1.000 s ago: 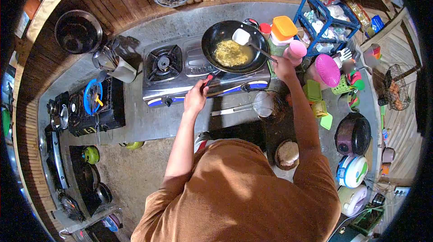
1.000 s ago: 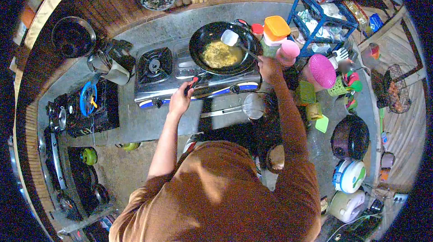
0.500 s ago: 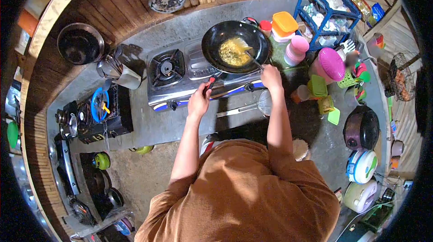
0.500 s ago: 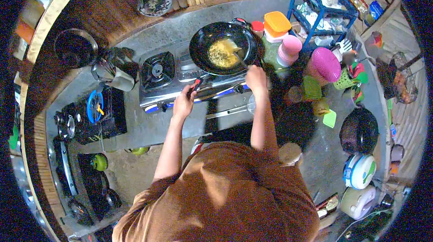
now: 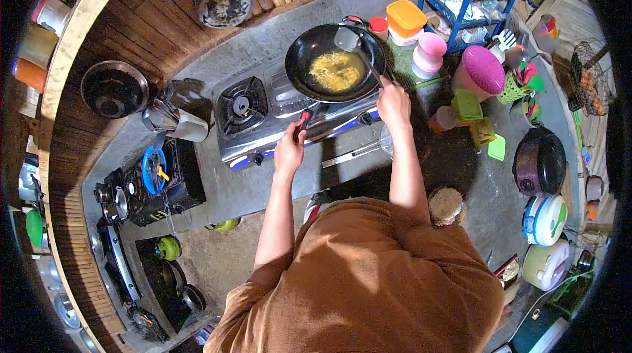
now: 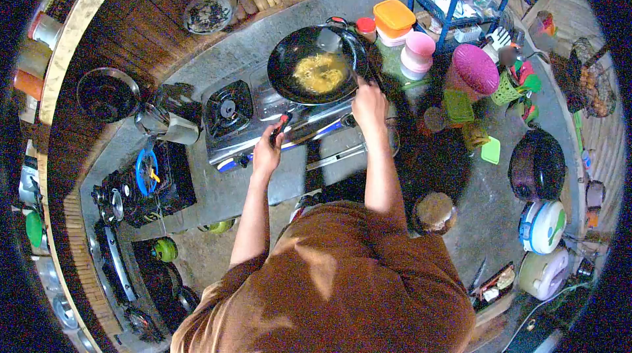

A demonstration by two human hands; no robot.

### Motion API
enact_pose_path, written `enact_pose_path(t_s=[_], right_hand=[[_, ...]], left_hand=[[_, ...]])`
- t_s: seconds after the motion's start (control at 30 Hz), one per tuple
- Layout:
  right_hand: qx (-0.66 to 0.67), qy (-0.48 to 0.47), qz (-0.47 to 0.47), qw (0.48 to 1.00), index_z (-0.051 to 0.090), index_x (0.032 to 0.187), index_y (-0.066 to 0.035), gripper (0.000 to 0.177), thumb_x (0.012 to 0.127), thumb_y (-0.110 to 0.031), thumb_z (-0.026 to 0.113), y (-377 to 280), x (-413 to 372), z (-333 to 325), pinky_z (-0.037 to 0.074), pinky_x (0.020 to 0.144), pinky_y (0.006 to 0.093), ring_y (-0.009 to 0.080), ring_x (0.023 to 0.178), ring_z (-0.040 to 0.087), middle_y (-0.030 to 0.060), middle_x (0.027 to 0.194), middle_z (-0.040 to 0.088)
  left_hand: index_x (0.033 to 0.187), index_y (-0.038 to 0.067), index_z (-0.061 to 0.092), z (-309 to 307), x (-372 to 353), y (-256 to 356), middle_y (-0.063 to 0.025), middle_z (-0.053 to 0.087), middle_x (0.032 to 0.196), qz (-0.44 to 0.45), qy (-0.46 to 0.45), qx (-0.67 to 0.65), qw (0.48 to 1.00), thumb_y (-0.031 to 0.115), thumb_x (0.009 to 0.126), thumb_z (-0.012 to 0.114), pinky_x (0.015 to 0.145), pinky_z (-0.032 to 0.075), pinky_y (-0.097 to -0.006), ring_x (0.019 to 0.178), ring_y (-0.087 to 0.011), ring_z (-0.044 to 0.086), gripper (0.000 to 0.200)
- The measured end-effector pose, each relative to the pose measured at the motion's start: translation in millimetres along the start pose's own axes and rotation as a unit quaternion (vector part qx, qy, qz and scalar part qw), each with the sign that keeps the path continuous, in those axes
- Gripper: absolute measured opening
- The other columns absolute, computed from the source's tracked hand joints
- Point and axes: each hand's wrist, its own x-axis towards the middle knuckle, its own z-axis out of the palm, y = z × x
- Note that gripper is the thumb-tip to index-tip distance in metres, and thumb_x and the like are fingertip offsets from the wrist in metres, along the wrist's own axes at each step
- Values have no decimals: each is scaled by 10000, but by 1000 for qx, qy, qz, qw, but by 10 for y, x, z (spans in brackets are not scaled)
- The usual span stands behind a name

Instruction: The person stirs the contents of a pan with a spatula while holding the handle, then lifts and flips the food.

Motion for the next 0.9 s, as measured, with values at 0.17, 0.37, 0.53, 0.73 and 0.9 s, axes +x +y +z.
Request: enact_pose_path(t_s=[0.17,0.37,0.53,0.73,0.9], right_hand=[[-78,-4,10,997,635,905,-10,213,839,-77,445,79,-13,-124,525,704,483,395,794,650,223,829,650],[-84,-87,19,993,657,773,1,185,793,-72,488,97,-6,-191,519,723,495,411,803,644,253,800,643],[32,-206,-20,978,652,946,-12,220,811,-91,497,108,16,-125,491,786,467,400,877,614,229,890,638],[75,-89,-31,993,632,1093,-44,291,830,-79,513,183,64,76,494,769,469,395,871,617,228,910,636],[-45,-39,-25,998,642,936,-15,184,798,-78,537,186,275,-7,525,712,478,406,808,640,228,829,647]], left_hand=[[1219,221,519,15,16,-41,-206,628,1040,4,-5,-7,1000,286,905,555,805,473,-446,1010,-403,577,324],[1179,175,552,28,10,-24,-169,625,1064,12,17,0,1000,244,893,565,799,476,-456,1000,-392,577,294],[1182,185,550,41,27,-64,-179,630,1038,27,17,-6,999,256,892,562,784,474,-465,971,-399,584,298],[1180,188,552,39,21,-58,-188,632,1016,15,19,3,1000,261,897,553,779,471,-469,960,-404,584,293],[1176,190,551,37,14,-47,-189,631,1020,13,18,3,1000,259,899,552,777,471,-472,958,-404,585,286]])
